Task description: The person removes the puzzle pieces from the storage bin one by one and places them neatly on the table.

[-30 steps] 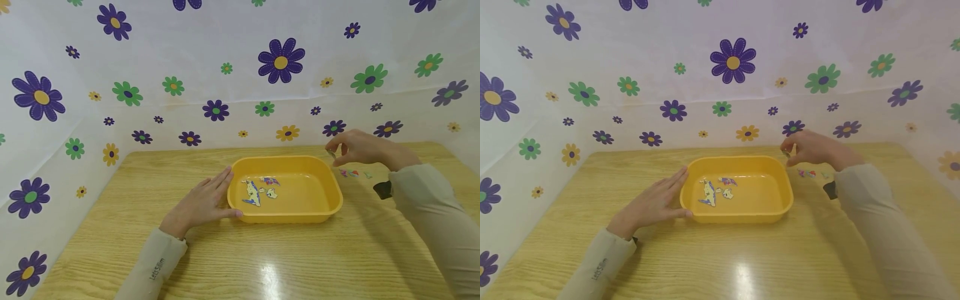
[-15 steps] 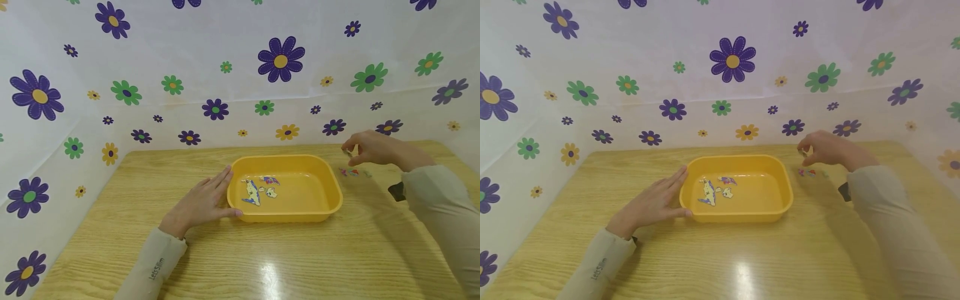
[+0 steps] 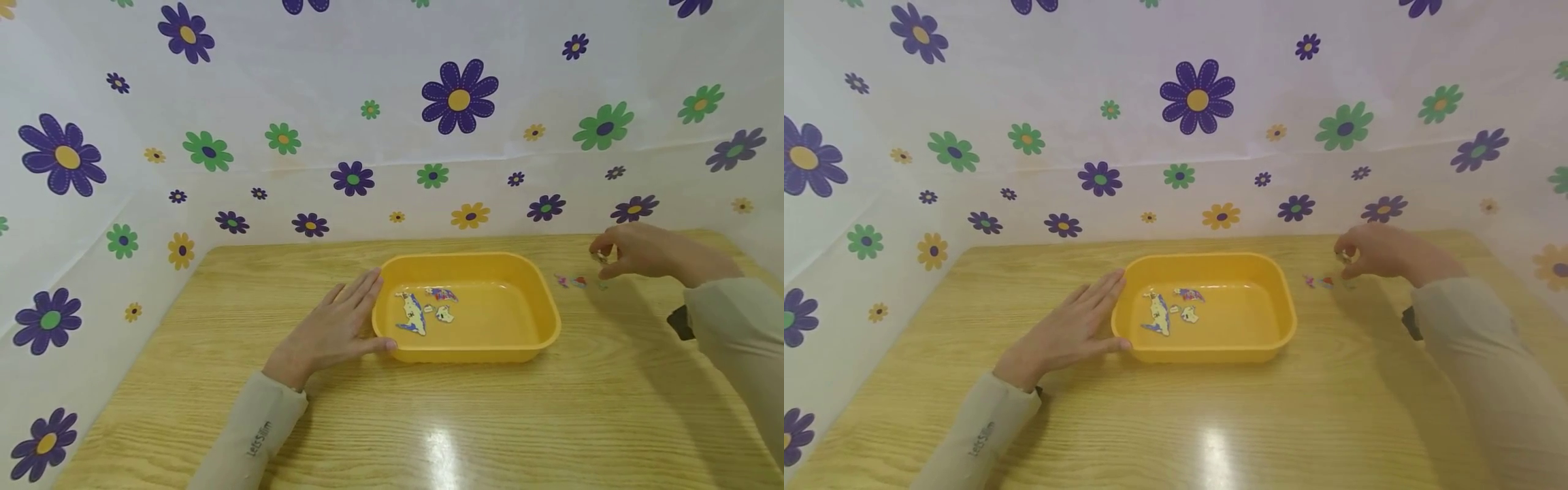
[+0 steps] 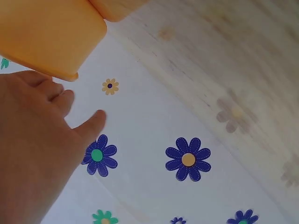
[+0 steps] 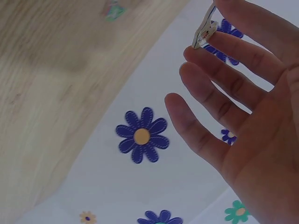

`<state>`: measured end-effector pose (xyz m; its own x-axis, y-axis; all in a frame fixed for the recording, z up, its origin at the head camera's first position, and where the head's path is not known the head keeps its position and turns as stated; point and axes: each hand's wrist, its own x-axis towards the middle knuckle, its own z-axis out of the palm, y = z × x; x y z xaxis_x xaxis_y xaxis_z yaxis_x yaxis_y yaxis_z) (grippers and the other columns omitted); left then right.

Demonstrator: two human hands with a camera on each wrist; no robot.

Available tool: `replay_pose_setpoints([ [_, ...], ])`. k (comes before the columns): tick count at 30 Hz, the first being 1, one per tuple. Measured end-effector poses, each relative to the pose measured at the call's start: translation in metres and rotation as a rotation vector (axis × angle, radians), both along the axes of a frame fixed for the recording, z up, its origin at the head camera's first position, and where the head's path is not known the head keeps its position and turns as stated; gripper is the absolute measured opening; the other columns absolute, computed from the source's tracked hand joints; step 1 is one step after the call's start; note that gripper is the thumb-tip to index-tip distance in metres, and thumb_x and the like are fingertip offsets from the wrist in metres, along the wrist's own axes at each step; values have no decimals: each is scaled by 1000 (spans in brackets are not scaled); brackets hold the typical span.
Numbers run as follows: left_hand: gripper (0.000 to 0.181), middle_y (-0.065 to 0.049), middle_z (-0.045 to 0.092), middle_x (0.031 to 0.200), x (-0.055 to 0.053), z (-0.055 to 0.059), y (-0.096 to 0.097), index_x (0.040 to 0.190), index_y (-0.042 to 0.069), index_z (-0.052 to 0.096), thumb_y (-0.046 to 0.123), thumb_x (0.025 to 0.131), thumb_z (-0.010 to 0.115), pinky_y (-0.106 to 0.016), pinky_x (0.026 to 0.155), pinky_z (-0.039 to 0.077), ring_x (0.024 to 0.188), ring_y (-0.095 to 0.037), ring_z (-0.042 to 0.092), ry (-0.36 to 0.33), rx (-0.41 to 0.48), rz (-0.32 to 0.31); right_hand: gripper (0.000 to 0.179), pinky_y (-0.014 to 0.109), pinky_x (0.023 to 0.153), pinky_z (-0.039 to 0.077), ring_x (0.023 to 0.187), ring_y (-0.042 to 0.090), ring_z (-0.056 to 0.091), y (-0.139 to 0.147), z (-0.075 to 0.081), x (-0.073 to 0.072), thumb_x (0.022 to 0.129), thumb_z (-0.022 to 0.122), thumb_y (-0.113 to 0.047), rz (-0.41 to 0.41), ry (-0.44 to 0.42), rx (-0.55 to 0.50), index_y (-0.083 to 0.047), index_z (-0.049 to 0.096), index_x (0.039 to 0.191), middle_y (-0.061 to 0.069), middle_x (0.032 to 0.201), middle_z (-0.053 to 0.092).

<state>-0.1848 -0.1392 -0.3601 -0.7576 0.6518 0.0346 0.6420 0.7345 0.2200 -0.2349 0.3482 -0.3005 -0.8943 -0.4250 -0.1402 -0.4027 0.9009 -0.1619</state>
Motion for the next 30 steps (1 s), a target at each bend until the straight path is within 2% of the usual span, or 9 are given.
replay_pose_setpoints([
  [6,124,-10,9,168,-2,-5,1,161,0,18,93,80,6,-51,123,13,154,-26,11,65,-4,-36,36,53,76,56,88,32,65,18,-13,0,80,85,-13,-7,4,15,7,70,107,8,94,68],
  [12,125,-12,12,168,-2,-2,-1,160,-1,20,94,79,8,-51,123,14,154,-28,14,47,1,-33,35,50,77,55,85,30,64,28,-22,3,77,86,-12,0,11,-5,7,70,102,7,92,68],
  [18,124,-11,14,168,-1,2,-1,160,-1,21,93,80,9,-51,123,15,154,-28,15,45,-27,-43,35,50,76,55,84,30,63,34,-26,7,76,85,-8,-6,-10,-11,9,69,101,7,91,67],
  [22,120,-11,15,168,-1,4,-2,160,0,22,91,83,14,-50,123,16,154,-28,15,39,-26,-49,39,52,77,55,87,33,63,36,-27,6,76,85,-8,-30,-21,-24,11,67,105,11,93,66],
  [27,112,-10,13,168,-1,4,-3,160,0,21,87,89,28,-50,123,18,154,-28,15,20,-17,-46,45,57,78,55,90,39,63,36,-26,7,77,85,-11,-52,-35,-35,14,65,109,17,96,66],
  [30,111,-11,13,168,-1,4,-3,160,-1,22,86,90,30,-50,122,19,154,-28,15,17,-10,-50,44,57,78,55,90,39,64,35,-25,6,78,85,-11,-48,-24,-32,14,65,108,18,96,67],
])
